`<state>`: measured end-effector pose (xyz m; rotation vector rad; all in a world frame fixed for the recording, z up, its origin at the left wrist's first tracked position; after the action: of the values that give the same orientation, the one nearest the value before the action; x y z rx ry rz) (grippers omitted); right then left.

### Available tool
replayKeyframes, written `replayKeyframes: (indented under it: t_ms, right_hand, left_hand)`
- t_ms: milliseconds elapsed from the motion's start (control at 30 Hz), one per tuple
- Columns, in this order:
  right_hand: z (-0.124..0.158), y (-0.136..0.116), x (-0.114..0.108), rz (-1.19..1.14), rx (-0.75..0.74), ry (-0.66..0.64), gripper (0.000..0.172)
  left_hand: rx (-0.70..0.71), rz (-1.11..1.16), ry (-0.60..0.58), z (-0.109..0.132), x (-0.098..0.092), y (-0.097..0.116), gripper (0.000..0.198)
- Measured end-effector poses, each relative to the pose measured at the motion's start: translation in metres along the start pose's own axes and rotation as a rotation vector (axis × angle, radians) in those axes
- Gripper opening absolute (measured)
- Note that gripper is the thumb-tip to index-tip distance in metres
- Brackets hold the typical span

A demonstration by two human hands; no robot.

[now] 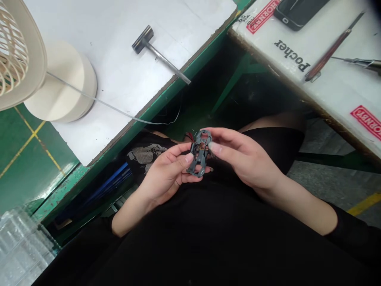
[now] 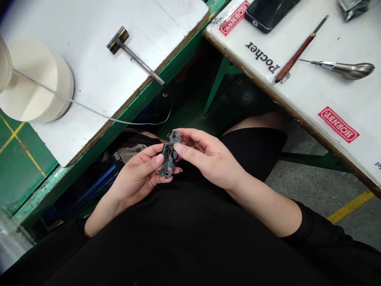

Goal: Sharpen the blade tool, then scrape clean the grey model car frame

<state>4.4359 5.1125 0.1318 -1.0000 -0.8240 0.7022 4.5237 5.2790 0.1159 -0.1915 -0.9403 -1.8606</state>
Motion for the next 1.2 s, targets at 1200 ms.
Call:
replayKeyframes:
  t_ms: [1200]
  right_hand:
    - [0.039, -0.097, -0.16, 0.751, -0.372, 0.7, 0.039]
  left_hand:
    - [0.042, -0.204, 0.33, -0.014, -0.051, 0.012, 0.08]
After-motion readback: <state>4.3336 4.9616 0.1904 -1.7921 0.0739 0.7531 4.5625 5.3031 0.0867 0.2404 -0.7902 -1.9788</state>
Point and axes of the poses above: each hand's wrist, its own z-axis away from the middle knuckle, its own x-axis out of the palm, y = z × x, the point moved 9 cm from there along -z, towards the middle knuckle, and after that the axes turned 4 degrees about y, right-handed, at the moved point
